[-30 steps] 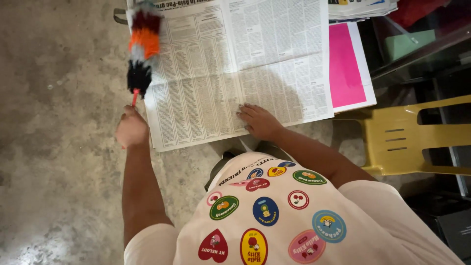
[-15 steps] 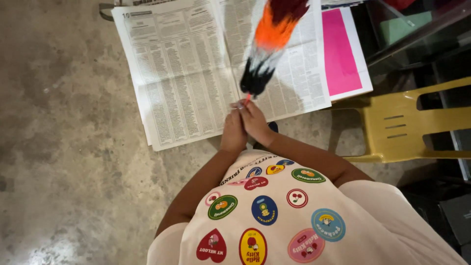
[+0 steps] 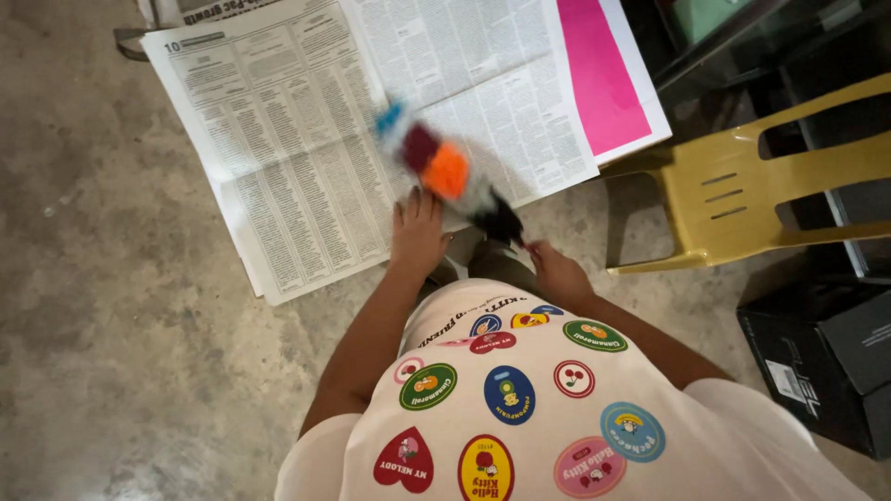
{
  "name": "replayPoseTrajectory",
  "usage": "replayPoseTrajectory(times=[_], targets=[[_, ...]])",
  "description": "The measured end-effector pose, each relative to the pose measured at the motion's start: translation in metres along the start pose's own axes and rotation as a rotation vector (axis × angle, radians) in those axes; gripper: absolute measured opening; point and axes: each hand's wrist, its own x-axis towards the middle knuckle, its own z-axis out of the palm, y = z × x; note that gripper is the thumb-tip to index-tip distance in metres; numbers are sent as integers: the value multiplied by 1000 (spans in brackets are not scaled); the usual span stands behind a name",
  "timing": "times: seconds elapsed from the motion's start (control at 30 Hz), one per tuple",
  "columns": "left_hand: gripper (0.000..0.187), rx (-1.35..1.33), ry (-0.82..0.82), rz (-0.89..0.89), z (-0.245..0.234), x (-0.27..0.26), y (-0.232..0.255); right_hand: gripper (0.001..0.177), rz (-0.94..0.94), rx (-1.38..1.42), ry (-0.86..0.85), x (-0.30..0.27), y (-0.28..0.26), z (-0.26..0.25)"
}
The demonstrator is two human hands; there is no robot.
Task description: Dusting a stack of newspapers on a desk using a feather duster.
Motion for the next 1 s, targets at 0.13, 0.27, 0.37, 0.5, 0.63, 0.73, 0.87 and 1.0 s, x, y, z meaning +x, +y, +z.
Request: replayPoseTrajectory(times=[0.13,0.27,0.37,0.5,0.63,0.73,0.87,1.0], targets=[[81,-20,24,23,3,-3,1,36,-50,-142,160,15,74,25],[83,41,57,41,5,-3,1,32,132,-215,601,58,161,47],[81,13,-16,38,-10,-4,1,27,266,277,559,21,100,10],[83,-11,-83,36,-16,-1,2,36,-133,452,511,-3,37,2],[84,-42,-127,33,-21,-2,2,44,-93,173,126,-27,-25,-36],[76,5,-106,45,-14,1,-1,46,-180,-113,158,17,32,-7],[82,19,-105,39,-40,-4,3,41,-37,-222,564,92,150,43],[79,45,-140,29,-38,-11,6,24,277,293,676,106,173,28]])
